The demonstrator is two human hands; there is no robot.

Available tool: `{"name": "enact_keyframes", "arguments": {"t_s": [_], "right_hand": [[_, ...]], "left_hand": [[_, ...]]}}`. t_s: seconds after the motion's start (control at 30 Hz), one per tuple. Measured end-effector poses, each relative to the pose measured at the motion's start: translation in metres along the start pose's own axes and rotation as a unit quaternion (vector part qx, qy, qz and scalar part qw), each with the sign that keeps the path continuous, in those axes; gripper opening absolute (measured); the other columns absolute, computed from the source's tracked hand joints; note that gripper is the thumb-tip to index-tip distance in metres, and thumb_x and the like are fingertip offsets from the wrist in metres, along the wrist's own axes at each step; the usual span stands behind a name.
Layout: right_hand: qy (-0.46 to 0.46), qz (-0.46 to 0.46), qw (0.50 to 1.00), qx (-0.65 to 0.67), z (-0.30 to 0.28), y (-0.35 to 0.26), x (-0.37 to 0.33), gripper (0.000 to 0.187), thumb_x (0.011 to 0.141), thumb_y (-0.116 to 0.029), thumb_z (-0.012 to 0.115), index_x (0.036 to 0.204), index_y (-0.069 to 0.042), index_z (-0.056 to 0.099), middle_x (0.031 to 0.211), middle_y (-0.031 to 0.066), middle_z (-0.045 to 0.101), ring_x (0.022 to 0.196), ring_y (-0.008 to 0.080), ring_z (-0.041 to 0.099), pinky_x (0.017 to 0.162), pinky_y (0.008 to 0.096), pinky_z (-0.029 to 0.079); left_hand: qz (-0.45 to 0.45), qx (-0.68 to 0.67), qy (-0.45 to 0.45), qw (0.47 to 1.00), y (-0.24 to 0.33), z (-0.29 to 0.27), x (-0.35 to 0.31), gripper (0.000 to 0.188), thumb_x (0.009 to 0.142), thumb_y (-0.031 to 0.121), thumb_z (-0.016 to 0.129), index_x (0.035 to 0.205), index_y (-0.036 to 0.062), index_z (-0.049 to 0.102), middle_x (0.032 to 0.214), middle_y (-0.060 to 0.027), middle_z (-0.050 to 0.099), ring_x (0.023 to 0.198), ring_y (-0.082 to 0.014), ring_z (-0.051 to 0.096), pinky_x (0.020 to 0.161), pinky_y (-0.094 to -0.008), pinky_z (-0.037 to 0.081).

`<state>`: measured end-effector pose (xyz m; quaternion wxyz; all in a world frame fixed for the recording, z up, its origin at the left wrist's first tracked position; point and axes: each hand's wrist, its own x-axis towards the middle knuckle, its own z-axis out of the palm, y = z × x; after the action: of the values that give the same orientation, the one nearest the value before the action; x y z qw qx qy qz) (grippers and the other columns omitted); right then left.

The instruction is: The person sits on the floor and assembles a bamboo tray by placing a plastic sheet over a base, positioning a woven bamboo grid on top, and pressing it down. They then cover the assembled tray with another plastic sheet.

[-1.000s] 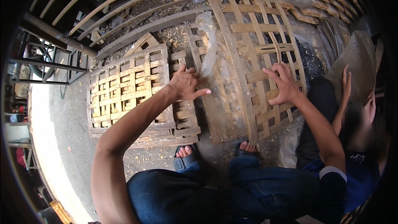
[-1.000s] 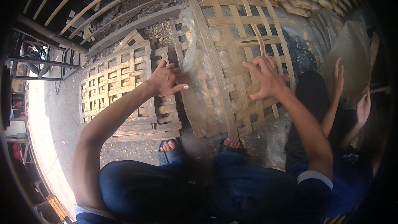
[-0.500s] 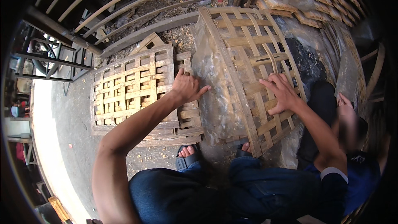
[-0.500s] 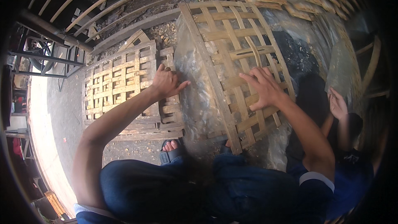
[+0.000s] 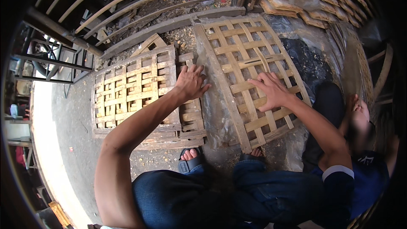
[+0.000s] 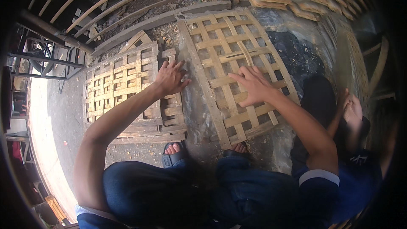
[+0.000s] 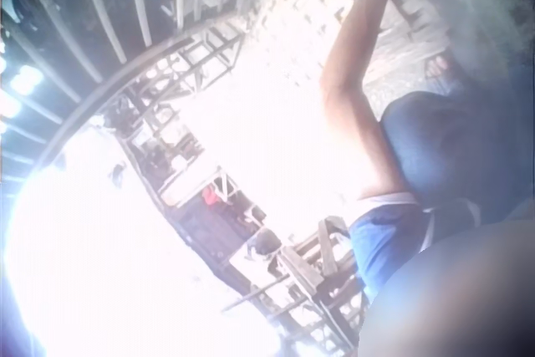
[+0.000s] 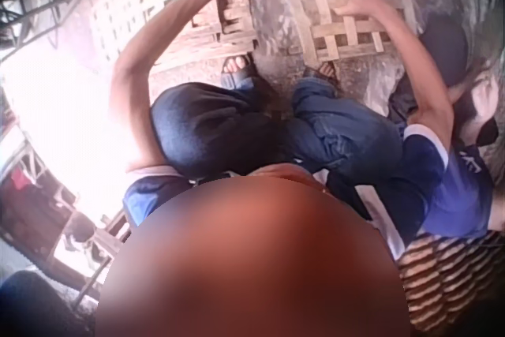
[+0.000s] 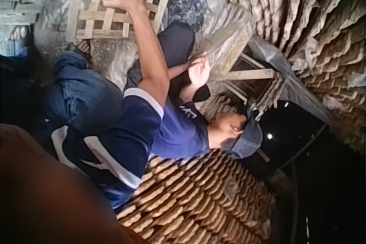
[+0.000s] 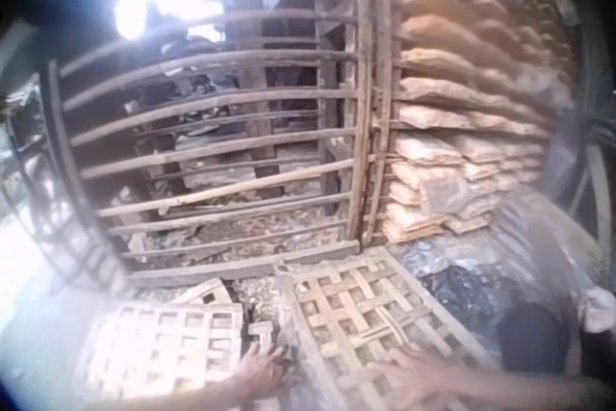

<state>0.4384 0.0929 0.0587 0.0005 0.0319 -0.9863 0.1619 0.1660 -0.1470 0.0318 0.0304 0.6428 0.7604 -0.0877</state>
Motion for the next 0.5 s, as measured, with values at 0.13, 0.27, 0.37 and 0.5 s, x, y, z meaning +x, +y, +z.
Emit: {"name": "enact_keyframes", "arguments": {"t_s": [0.13,0.27,0.37,0.5], "right_hand": [[0.005,-0.021,1.0,-0.011,-0.007,0.002,0.017,0.101,0.047,-0.038,0.084,0.14,-0.012,0.055,0.113,0.0088,0.046,0.108,0.027,0.047,0.098,0.0408,0.034],[0.028,-0.037,0.999,-0.021,-0.022,0.0,0.024,0.102,0.044,-0.036,0.084,0.139,-0.012,0.056,0.111,0.0084,0.047,0.108,0.027,0.047,0.098,0.0405,0.035],[0.038,-0.033,0.999,-0.019,-0.033,-0.003,0.022,0.104,0.042,-0.035,0.083,0.14,-0.012,0.056,0.11,0.0088,0.046,0.107,0.027,0.047,0.097,0.0403,0.035],[0.044,0.009,0.999,-0.002,-0.043,-0.01,0.016,0.103,0.042,-0.036,0.082,0.139,-0.011,0.057,0.11,0.0097,0.046,0.106,0.0282,0.047,0.096,0.0406,0.036]], "left_hand": [[0.005,-0.036,-0.037,0.999,0.0,0.0,0.001,0.055,0.101,0.055,0.043,0.124,0.0137,0.071,0.148,-0.0146,0.048,0.13,-0.0293,0.047,0.104,-0.046,0.036],[-0.028,-0.08,-0.03,0.996,-0.006,-0.007,0.009,0.053,0.101,0.052,0.045,0.125,0.0121,0.07,0.148,-0.0141,0.049,0.132,-0.032,0.047,0.107,-0.0477,0.038],[-0.086,-0.124,-0.003,0.989,-0.021,-0.017,0.029,0.05,0.1,0.049,0.048,0.128,0.0121,0.067,0.147,-0.0134,0.049,0.133,-0.0334,0.047,0.107,-0.0496,0.04],[-0.156,-0.138,0.077,0.975,-0.054,-0.015,0.056,0.044,0.096,0.046,0.055,0.129,0.0199,0.067,0.146,-0.0166,0.048,0.131,-0.0373,0.048,0.107,-0.0495,0.041]]}}
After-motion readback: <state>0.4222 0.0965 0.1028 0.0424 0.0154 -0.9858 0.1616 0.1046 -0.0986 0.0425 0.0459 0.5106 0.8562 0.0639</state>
